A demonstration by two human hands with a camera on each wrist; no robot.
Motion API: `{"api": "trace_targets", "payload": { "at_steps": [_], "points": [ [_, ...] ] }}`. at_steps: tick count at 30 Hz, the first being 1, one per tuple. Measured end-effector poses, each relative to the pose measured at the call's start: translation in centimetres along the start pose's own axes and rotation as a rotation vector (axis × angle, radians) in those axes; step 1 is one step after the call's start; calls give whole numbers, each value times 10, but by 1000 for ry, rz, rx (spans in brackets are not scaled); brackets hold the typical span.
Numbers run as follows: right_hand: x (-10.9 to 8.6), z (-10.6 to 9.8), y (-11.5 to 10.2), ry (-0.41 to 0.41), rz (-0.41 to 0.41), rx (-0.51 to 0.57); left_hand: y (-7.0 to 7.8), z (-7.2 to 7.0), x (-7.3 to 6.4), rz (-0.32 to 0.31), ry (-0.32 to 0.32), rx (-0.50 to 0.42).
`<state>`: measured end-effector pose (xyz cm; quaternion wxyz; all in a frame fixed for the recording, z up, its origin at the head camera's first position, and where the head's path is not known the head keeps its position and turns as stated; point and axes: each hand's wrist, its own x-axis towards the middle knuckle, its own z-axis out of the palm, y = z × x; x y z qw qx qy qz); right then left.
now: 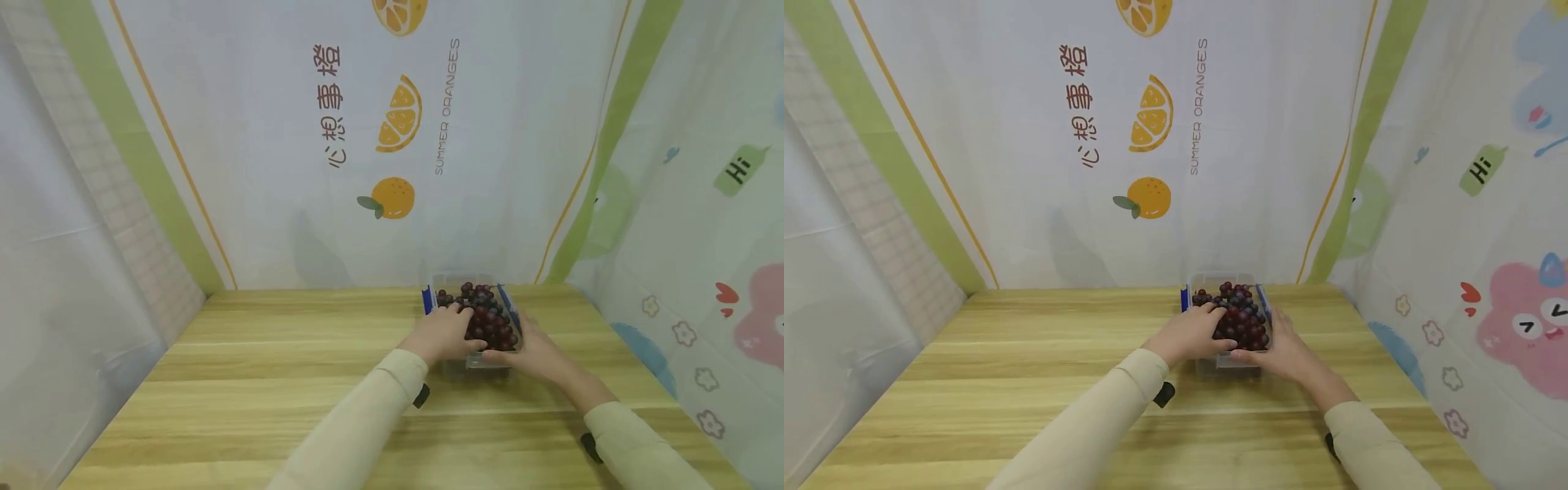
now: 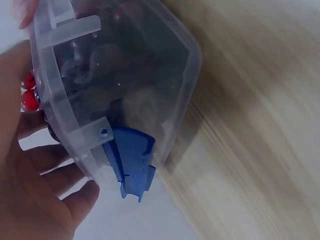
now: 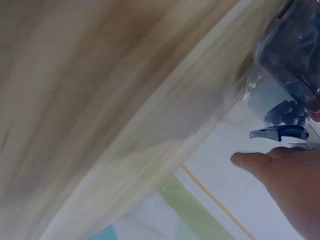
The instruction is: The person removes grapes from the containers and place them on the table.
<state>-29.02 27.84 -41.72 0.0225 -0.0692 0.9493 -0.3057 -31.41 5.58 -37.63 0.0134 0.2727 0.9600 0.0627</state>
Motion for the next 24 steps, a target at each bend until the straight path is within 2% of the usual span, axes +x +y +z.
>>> {"api": "trace_targets", "payload": {
  "at_steps": [3,9,17,20,24],
  "points": [
    [-1,0,0,-1,13,4,2,-1,1,-20,-6,2],
    [0,0,1,19,-24,31,3,3,1,-49,3,-41],
    [-1,-2,0,5,10,49,2,4,-1,-37,33,-91],
    [-2,-3,-1,6,-11,62,1,7,-1,-45,49,-144],
    [-1,-3,-2,-16,-17,91,-2,12,-1,-66,73,-267]
  ]
}}
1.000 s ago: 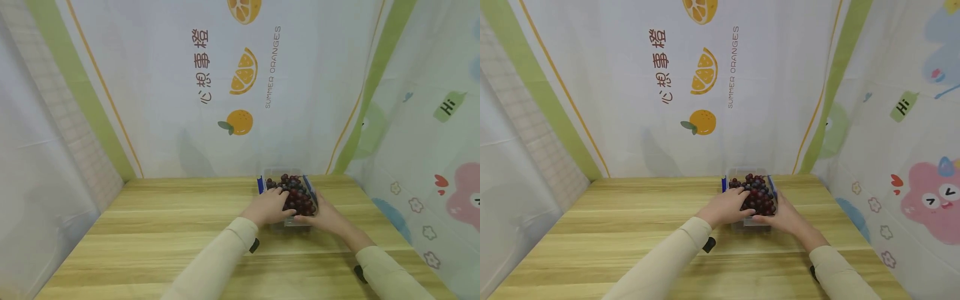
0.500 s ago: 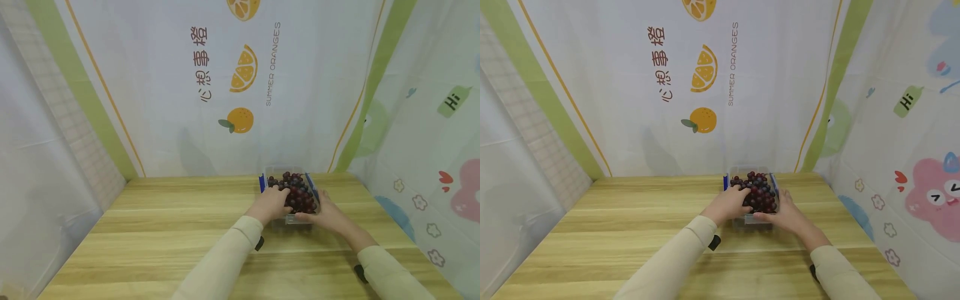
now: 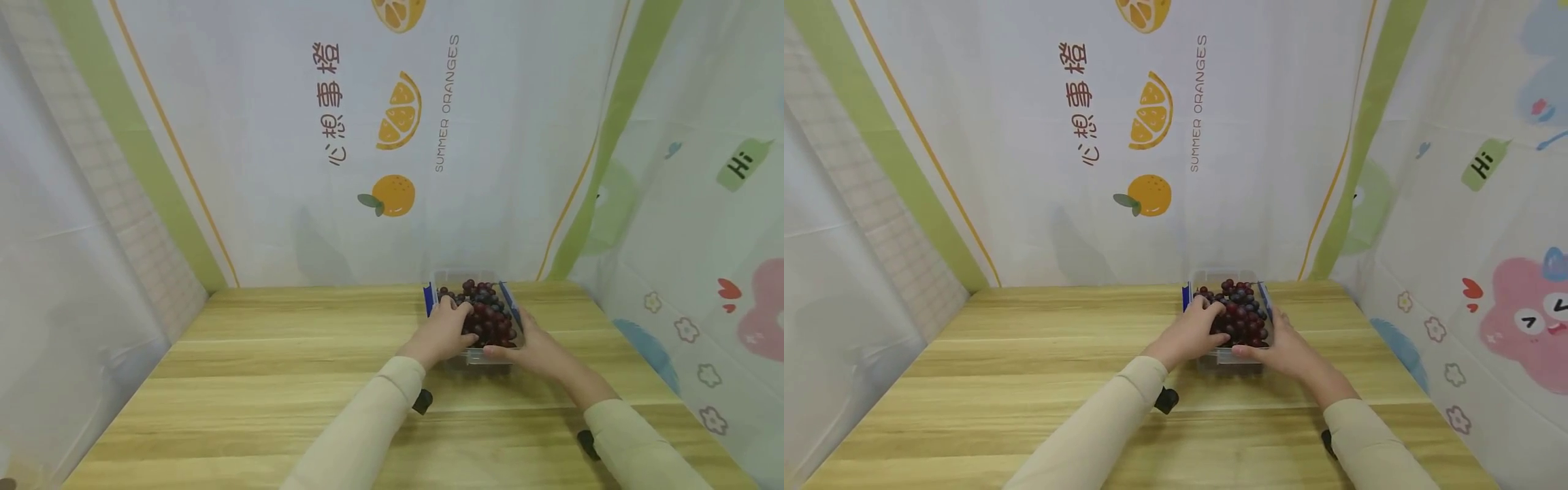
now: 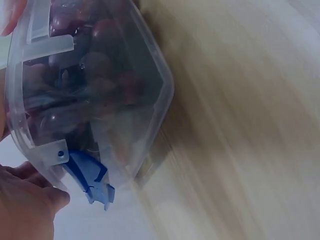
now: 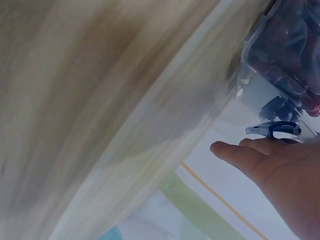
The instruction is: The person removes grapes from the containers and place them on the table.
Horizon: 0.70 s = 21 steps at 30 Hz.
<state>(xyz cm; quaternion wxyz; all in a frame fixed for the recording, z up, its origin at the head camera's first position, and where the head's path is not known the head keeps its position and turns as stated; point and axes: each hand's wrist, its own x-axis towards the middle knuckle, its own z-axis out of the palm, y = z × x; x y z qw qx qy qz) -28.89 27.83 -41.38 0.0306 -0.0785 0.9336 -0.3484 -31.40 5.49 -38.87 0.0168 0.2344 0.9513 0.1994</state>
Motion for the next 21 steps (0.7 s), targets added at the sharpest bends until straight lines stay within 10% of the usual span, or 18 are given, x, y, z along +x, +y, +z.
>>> {"api": "trace_targets", "payload": {
  "at_steps": [7,15,21],
  "points": [
    [1,1,-1,-18,3,14,-4,0,2,14,36,-104],
    [2,4,1,-27,2,16,4,-7,7,58,18,227],
    [-1,0,0,-40,35,1,15,-8,11,44,28,206]
  ]
}}
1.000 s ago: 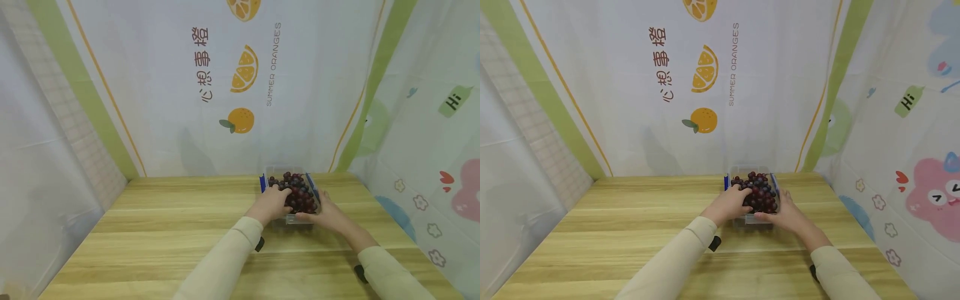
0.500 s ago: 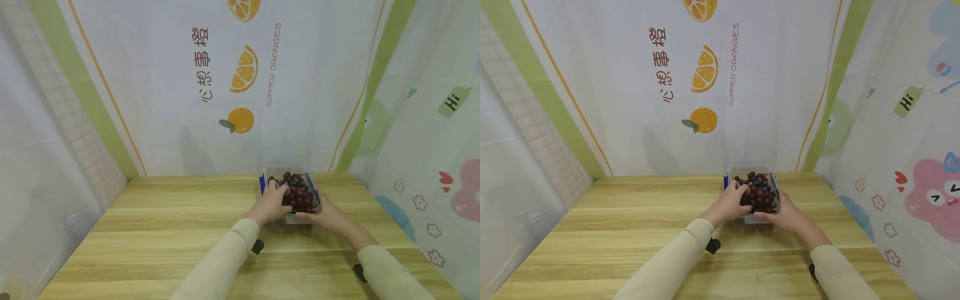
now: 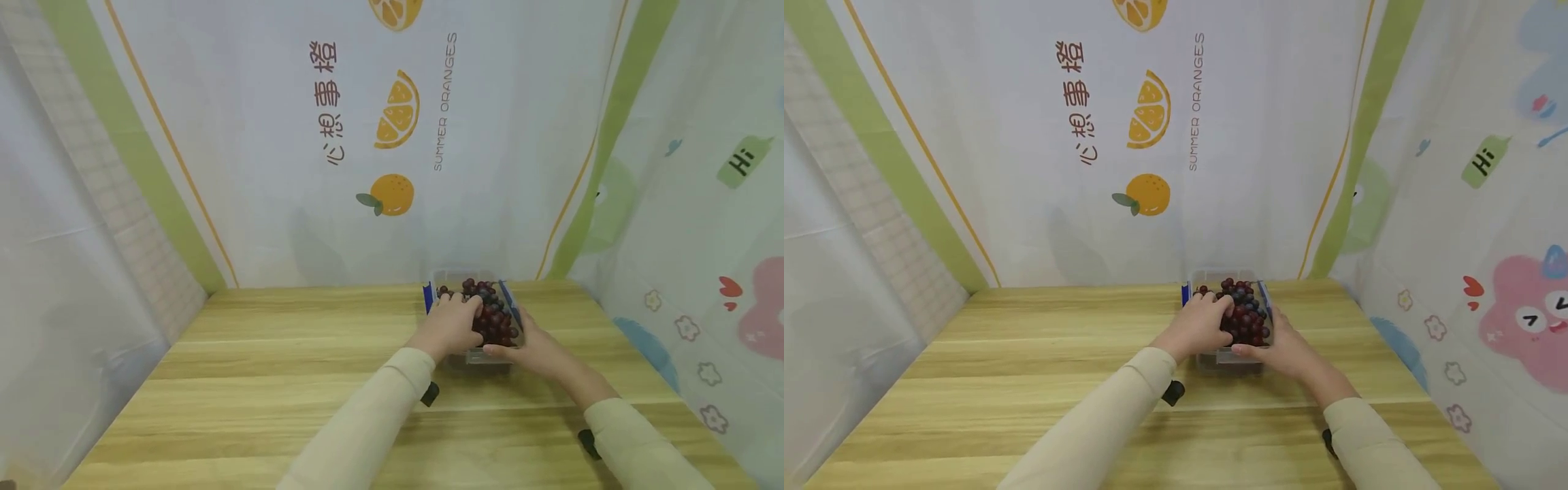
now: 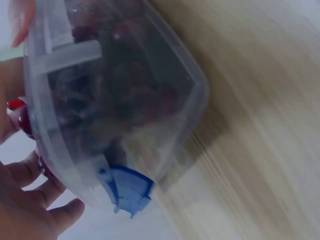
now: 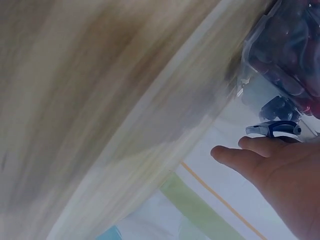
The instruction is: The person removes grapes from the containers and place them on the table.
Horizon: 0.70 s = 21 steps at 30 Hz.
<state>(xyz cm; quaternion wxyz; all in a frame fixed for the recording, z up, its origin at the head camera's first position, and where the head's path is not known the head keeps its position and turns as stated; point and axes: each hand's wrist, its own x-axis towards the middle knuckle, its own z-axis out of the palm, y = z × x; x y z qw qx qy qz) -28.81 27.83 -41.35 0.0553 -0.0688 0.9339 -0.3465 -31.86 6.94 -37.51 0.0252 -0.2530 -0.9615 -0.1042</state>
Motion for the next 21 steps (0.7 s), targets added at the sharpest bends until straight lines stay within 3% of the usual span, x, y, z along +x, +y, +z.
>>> {"api": "trace_targets", "payload": {
  "at_steps": [10,21],
  "points": [
    [0,0,1,-8,-13,29,7,-6,4,47,58,151],
    [-2,-2,-1,-19,18,7,11,-9,4,48,11,180]
  ]
}}
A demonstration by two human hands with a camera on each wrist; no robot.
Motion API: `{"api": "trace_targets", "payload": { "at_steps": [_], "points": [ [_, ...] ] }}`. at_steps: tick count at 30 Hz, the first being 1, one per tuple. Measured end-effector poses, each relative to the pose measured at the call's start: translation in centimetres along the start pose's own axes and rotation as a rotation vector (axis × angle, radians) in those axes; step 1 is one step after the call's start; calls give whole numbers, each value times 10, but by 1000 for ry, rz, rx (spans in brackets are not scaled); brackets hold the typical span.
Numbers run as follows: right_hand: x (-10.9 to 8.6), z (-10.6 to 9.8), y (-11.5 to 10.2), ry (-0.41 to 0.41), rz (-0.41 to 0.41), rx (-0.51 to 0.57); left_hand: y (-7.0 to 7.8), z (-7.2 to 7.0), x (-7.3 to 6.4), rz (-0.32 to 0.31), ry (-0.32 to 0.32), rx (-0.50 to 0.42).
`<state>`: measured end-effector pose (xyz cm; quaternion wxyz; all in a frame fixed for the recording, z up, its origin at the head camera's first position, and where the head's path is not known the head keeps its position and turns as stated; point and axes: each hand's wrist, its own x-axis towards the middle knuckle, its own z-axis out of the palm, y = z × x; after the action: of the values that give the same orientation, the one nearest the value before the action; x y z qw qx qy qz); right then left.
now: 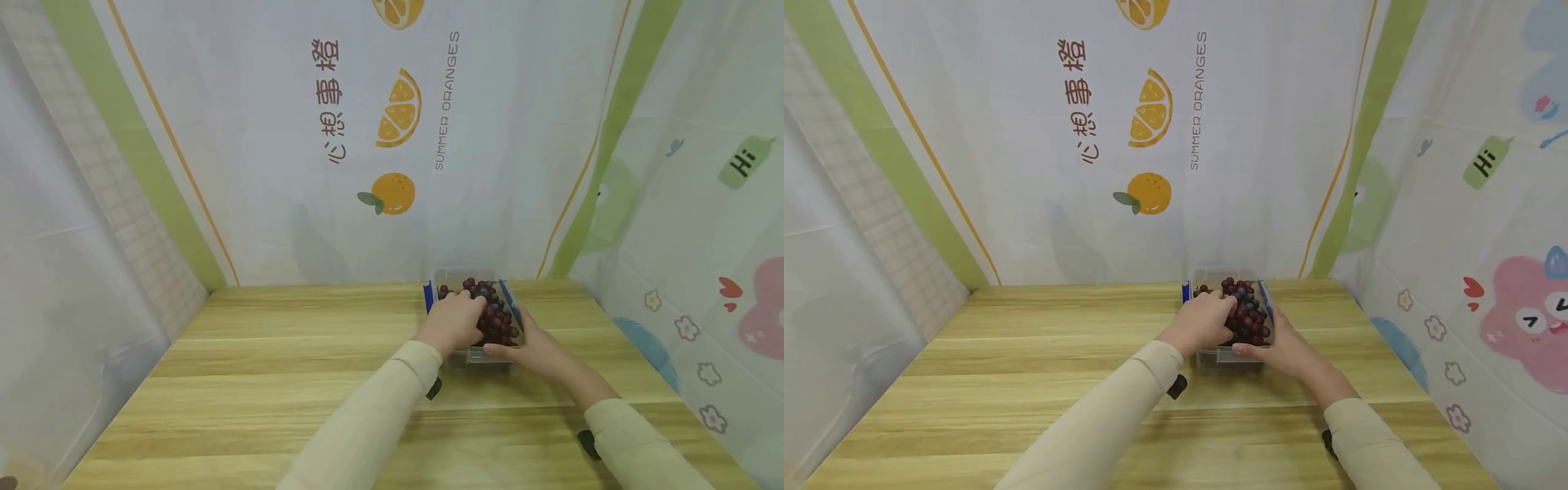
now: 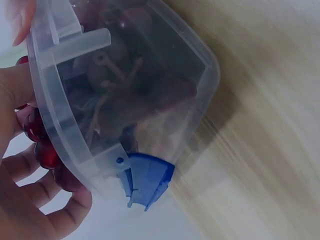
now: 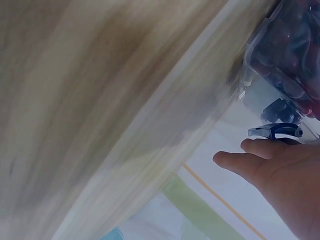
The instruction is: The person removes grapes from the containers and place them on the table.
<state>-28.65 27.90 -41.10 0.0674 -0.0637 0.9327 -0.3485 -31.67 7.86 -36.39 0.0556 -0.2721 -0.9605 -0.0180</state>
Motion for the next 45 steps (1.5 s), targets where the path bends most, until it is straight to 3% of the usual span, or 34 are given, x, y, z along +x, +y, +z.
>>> {"api": "trace_targets", "payload": {
  "at_steps": [6,11,22,30,34,45],
  "points": [
    [-1,0,-1,-3,5,-13,-1,-4,-2,49,-4,29],
    [-1,0,-1,-3,2,-4,-5,-5,0,77,17,-23],
    [-2,0,2,-5,-4,-16,-10,-22,4,109,223,-172],
    [-1,0,2,7,-79,11,-13,-41,2,37,277,-279],
    [-1,1,1,9,-63,-4,-19,-53,0,10,300,-315],
    [0,2,2,15,-10,-31,-61,-90,-6,-37,352,-304]
  ]
}}
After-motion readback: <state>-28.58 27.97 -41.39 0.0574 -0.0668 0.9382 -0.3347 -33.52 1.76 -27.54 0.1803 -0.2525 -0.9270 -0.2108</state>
